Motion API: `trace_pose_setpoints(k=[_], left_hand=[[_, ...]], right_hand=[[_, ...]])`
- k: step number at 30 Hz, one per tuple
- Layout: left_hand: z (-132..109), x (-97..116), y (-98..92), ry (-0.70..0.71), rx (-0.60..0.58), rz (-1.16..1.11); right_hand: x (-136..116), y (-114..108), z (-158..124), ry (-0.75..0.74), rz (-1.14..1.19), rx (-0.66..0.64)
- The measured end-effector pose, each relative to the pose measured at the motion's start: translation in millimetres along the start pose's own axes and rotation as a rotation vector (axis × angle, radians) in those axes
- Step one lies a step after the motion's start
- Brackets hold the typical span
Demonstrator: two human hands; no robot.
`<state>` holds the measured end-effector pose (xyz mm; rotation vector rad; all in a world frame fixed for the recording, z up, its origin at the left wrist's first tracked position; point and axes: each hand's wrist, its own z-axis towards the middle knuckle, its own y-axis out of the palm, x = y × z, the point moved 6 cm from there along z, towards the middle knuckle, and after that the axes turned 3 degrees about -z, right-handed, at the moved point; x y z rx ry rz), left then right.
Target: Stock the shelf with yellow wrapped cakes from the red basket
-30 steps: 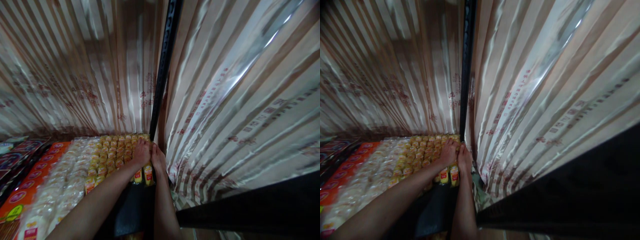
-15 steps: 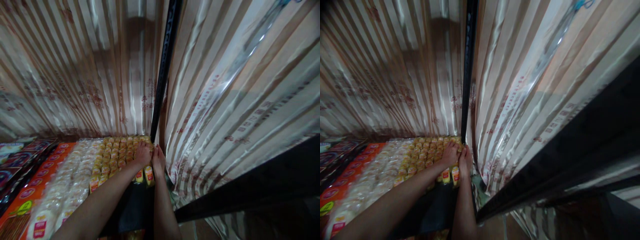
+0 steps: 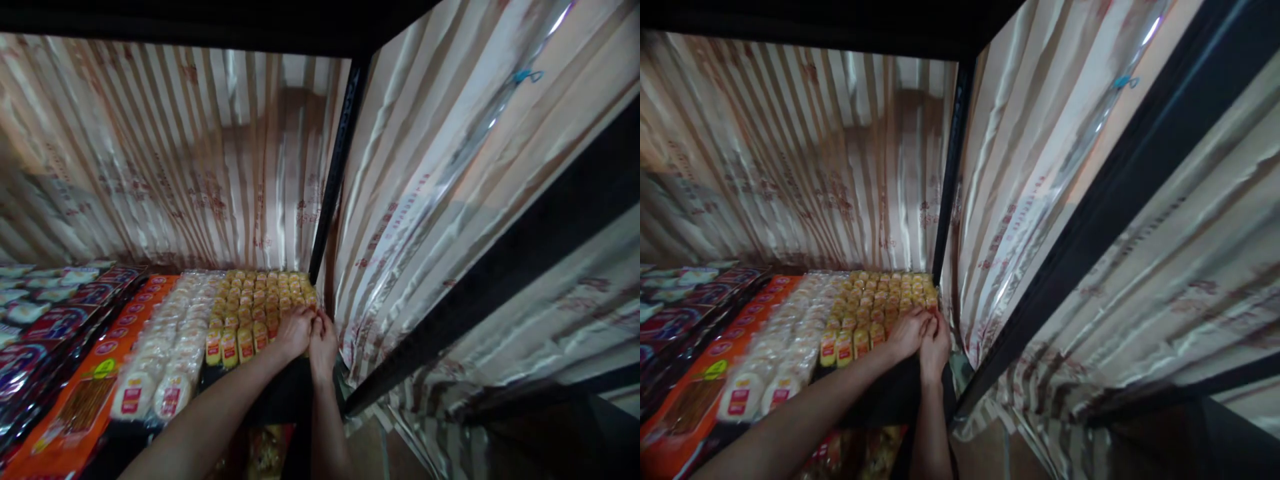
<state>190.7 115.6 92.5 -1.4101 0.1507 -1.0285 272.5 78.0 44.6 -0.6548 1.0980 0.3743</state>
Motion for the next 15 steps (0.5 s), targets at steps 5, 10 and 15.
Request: trace_pose_setpoints(k=[5,10,15], left_hand=[[-47,3,0.5,0.005,0.005,-0.089],[-104,-3,2.5,-0.044,-0.032,-0.172],[-165,-23,3.1,-0.160,-0.012,-0.229]], right_hand=[[-9,-14,-47,-0.025,-0.057,-0.050],[-18,-18,-97,-0.127,-0.093,-0.123],[-29,-4,-150,-0.296,-0.128,-0.269]])
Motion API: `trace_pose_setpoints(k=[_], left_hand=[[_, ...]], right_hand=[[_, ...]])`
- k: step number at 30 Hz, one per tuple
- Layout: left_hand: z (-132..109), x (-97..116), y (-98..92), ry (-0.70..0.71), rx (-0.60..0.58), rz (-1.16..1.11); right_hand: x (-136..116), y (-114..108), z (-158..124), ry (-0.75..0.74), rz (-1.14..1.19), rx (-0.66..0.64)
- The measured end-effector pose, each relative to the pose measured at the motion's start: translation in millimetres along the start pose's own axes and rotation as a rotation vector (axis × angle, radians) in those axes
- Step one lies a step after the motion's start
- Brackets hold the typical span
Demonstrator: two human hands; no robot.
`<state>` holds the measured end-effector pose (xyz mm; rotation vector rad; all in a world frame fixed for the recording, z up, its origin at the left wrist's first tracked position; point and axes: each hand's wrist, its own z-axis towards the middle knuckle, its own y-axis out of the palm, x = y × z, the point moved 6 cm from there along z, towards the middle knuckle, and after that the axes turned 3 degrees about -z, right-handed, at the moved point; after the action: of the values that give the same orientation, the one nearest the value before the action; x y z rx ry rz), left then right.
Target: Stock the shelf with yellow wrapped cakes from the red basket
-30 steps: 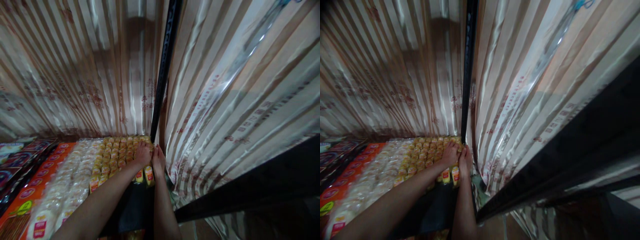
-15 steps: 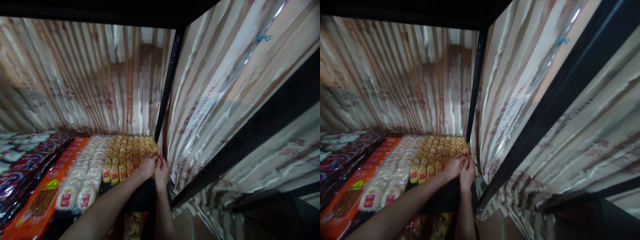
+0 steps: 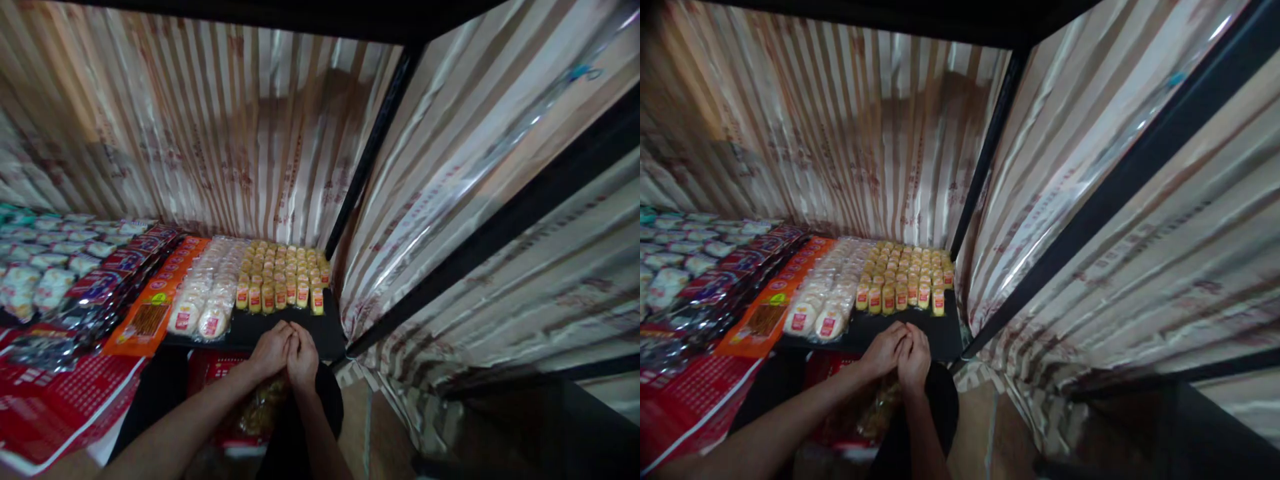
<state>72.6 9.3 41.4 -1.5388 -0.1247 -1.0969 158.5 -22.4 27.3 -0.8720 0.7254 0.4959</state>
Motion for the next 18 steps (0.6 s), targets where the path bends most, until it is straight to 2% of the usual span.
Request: trace_pose_setpoints(k=[3,5,6,8,10,12,14,18], left_hand=[[-35,-29,4.9,-0.095,0.017,0.003],[-59,-50,13.2,-0.156,0.009,-0.002],[-71,-61,18.1,-0.185,0.005,-0.015],[-93,-80,28.1,-0.250,-0.007,-0.055],[-113,-101,39.6,-0.381,-0.066,-0.112],[-131,-120,50.1,-0.539,-0.140,-0.161],[-144,-136,56.7,-0.659,-0.177,-0.191],[-158,-166,63.2,-0.835,-0.157,-0.240]], right_hand=[[-10,20,-30,-0.071,-0.029,-0.096],[-13,36,-50,-0.084,-0.056,-0.209],[-13,45,-60,-0.071,-0.080,-0.294],[-8,67,-79,-0.009,-0.175,-0.546],[-2,88,-97,0.060,-0.283,-0.805],[3,105,-110,0.091,-0.339,-0.994],[5,121,-119,0.082,-0.340,-1.108],[9,150,-134,0.056,-0.324,-1.273]])
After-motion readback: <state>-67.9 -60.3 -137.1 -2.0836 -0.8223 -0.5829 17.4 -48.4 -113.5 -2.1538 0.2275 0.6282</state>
